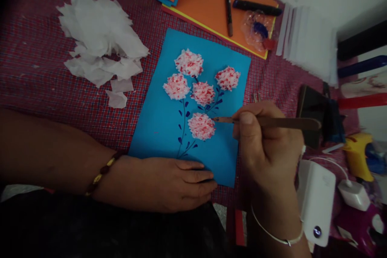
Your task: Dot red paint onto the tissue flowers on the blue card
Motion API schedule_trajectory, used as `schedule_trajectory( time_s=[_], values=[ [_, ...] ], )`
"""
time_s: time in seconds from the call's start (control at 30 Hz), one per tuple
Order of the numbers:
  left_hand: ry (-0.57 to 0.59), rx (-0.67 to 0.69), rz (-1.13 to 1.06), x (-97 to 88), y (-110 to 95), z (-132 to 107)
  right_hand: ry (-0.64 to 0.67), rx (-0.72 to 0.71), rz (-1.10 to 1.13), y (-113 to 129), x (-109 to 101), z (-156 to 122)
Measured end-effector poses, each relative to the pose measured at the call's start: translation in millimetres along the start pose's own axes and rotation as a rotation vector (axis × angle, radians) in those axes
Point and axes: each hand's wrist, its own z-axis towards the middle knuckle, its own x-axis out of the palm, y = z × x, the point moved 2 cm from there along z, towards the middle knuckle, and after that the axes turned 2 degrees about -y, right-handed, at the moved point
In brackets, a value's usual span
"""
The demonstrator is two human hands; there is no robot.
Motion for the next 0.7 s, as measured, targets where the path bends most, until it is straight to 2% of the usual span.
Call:
schedule_trajectory(
  time_s=[0.07, 0.2, 0.4, 0.47, 0.6, 0.7],
  values=[
    [0.009, 0.003, -0.007, 0.2, -0.1, 0.0, -0.016, -0.006, 0.01, 1.3, 1.5, -0.6],
    [0.015, 0.011, -0.022, 1.0, -0.5, 0.2, -0.141, -0.054, -0.048, 3.9, 2.8, -1.1],
    [0.0, 0.004, -0.011, -0.2, -0.1, 0.1, 0.04, -0.049, 0.055, 2.1, 3.5, -2.3],
    [0.013, 0.009, -0.013, -0.3, -0.2, 0.0, 0.043, -0.062, 0.037, 1.4, 1.8, -2.5],
    [0.004, 0.01, -0.006, 0.4, -0.3, -0.4, -0.049, -0.066, -0.118, -1.3, -2.8, -2.7],
    [-0.028, 0.002, -0.001, 0.5, 0.1, -0.7, 0.039, -0.067, -0.029, -1.4, -0.8, -4.5]
  ],
)
